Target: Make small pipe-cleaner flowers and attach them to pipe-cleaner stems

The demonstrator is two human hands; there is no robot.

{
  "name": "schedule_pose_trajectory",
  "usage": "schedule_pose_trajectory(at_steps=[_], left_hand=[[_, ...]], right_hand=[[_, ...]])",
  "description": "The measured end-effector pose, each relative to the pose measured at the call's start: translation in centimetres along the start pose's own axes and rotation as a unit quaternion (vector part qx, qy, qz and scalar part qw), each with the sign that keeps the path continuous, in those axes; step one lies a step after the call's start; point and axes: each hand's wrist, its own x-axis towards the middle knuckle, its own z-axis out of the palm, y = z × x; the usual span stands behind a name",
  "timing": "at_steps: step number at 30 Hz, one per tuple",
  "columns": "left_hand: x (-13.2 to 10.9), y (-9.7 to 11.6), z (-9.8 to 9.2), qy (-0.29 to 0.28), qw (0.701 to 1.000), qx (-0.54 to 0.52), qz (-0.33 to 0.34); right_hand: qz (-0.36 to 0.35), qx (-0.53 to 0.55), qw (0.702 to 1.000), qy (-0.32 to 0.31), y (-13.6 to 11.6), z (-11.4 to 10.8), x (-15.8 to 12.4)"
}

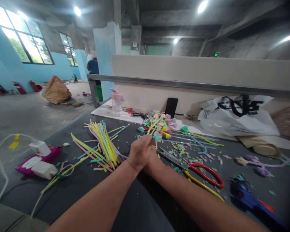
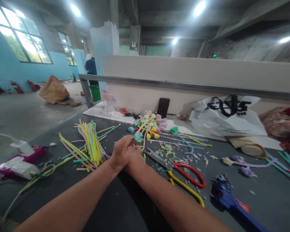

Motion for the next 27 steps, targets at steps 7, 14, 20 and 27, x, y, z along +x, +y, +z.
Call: schedule_pose_trajectory(at_steps=[7, 14, 20, 27], left_hand=[[1.2, -1.2, -0.9, 0.023, 0.993, -0.084, -0.075], [2.0, -2.2, -1.6, 0.035, 0.966, -0.208, -0.150], [2.4, -3.5, -1.9, 0.034, 0.923, -0.325, -0.203], [2.3, -3.7, -2.2, 0.036, 0.882, -0.407, -0.234]], right_hand=[[0.018, -0.089, 0.988, -0.127, -0.1, -0.3, -0.2], [0.047, -0.104, 0.978, -0.177, -1.0, 1.0, 1.0], [0.021, -0.089, 0.970, -0.223, -1.9, -0.5, 0.8], [0.050, -0.116, 0.968, -0.215, -3.8, -0.1, 0.1]])
